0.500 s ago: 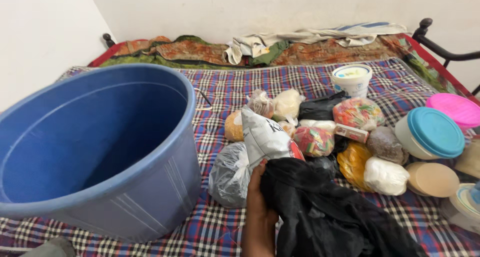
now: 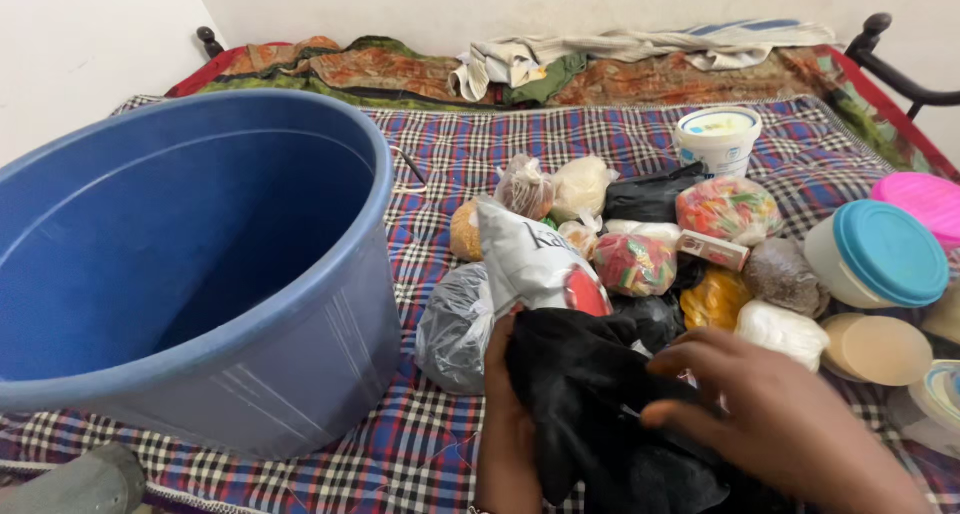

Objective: The person sits on a bed and organizes various grocery items, including packaged grains, vegetables, and containers. They handle multiple plastic bags and containers, moving them around and arranging them on the bed.

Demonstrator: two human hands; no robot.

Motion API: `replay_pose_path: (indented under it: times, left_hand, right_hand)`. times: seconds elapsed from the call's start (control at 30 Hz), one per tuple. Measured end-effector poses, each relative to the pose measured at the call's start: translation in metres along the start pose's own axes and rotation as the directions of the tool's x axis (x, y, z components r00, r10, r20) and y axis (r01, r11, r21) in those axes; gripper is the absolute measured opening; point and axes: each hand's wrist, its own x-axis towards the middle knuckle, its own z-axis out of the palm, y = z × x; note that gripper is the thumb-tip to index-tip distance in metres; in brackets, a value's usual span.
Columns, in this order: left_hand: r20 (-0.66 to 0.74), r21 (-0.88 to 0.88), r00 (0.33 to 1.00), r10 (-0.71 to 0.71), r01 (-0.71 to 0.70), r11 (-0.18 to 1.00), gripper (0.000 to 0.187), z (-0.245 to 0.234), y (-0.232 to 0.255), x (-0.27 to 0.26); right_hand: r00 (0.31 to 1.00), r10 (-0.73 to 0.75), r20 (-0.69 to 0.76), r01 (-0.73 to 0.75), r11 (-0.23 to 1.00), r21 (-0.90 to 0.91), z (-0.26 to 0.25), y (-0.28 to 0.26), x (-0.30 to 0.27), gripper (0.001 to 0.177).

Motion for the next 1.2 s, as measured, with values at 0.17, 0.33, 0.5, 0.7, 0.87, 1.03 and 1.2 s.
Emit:
replay_pose_path:
  times: [0.17, 0.33, 0.5, 0.7, 0.87, 1.03, 1.2]
  left_hand:
    - [-0.065, 0.037, 0.995, 0.072, -0.07, 0.997, 0.047, -0.021, 0.021, 0.011]
    - [-0.012, -0.022, 0.997, 0.075, -0.075, 0.997, 0.049, -0.016, 0.025, 0.008]
    - [-0.091, 0.017, 0.99, 0.106, -0.105, 0.994, 0.043, -0.011, 0.008, 0.008]
    - [-0.012, 0.181, 1.0, 0.005, -0.003, 0.983, 0.042, -0.029, -0.006, -0.004]
    - [-0.05, 0.262, 0.999, 0.005, 0.008, 0.965, 0.042, -0.041, 0.003, -0.006]
    - [-0.093, 0.308, 0.991, 0.093, -0.06, 0.949, 0.043, -0.048, 0.007, 0.025]
    - [-0.138, 0.479, 0.971, 0.193, -0.105, 0.871, 0.044, -0.04, -0.005, 0.019]
  right_hand:
    - [0.937, -0.177, 0.302, 0.22, 0.969, -0.113, 0.014, -0.002, 0.01, 0.024]
    - [0.724, -0.663, 0.192, 0.515, 0.704, 0.49, -0.026, 0.004, -0.005, 0.03]
    - [0.723, -0.688, 0.06, 0.526, 0.606, 0.597, -0.055, -0.016, 0.007, 0.018]
    - [0.777, -0.6, -0.189, 0.615, 0.662, 0.427, -0.004, -0.104, 0.016, 0.02]
    - [0.794, -0.44, -0.42, 0.581, 0.754, 0.307, 0.029, -0.087, 0.038, 0.028]
    - [0.786, -0.425, -0.448, 0.582, 0.752, 0.309, 0.071, -0.045, 0.066, 0.064]
    - [0.863, -0.18, -0.472, 0.477, 0.595, 0.647, 0.098, -0.016, 0.096, 0.068]
